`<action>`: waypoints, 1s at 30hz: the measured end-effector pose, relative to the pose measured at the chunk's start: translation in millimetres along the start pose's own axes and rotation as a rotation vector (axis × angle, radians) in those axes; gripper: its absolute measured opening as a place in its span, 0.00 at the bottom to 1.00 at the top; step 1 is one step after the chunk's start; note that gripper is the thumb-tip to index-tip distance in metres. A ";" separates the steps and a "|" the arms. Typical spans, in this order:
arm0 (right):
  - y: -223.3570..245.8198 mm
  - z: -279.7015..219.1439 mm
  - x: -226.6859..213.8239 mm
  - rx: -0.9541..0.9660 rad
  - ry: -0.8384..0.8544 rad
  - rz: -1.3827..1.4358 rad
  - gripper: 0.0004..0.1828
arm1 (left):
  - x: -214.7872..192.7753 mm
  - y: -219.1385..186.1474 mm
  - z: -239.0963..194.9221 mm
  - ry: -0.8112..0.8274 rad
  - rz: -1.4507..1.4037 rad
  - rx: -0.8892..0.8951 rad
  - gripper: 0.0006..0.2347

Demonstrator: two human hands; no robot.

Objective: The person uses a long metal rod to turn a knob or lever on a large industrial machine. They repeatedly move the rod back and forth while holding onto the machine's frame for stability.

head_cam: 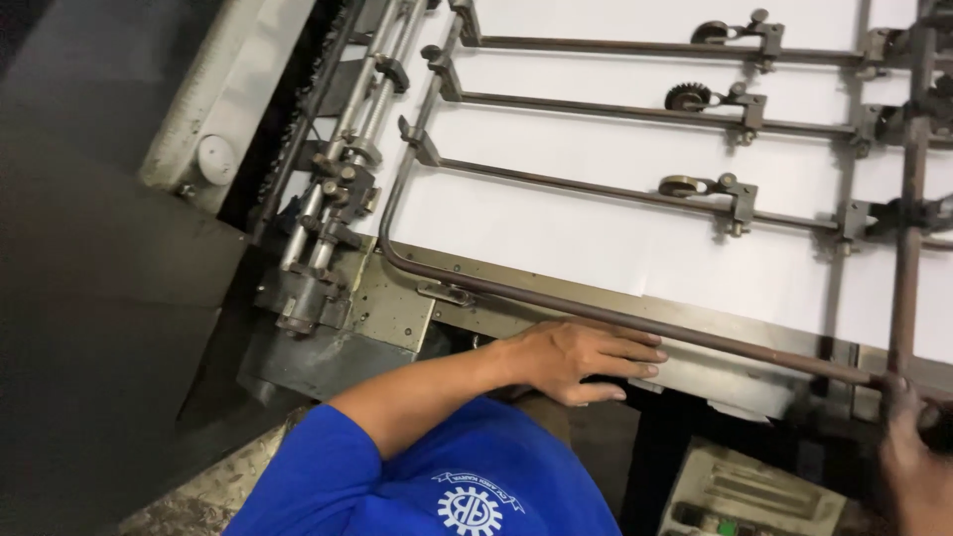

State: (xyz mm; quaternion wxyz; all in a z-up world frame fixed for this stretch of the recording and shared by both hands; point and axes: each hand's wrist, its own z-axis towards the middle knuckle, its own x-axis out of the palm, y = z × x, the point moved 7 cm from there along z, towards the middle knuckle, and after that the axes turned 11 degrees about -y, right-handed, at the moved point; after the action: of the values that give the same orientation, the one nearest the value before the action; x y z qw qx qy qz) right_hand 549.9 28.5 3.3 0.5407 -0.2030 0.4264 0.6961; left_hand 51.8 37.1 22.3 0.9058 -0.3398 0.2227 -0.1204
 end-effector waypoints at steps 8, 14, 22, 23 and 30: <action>250.7 31.2 -79.9 -0.150 -0.069 -0.537 0.18 | -11.4 -15.6 11.8 0.040 0.034 -0.021 0.18; 254.2 30.5 -82.8 -0.182 -0.096 -0.504 0.15 | -11.4 -16.0 13.0 0.044 0.037 -0.013 0.18; 263.7 35.1 -82.7 -0.160 -0.085 -0.593 0.17 | -10.3 -15.4 13.3 0.045 0.055 -0.044 0.17; 271.8 38.0 -83.8 -0.174 -0.095 -0.614 0.18 | -9.9 -14.5 13.1 0.055 0.053 -0.057 0.17; 266.2 34.1 -83.6 -0.150 -0.099 -0.580 0.19 | -13.2 -16.9 15.5 0.056 0.043 -0.048 0.17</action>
State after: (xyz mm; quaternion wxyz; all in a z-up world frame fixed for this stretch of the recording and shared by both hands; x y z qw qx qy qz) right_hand 337.3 -5.9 184.0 0.7205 -0.3215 0.2712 0.5514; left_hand 46.7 38.2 48.2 0.8930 -0.3533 0.2582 -0.1052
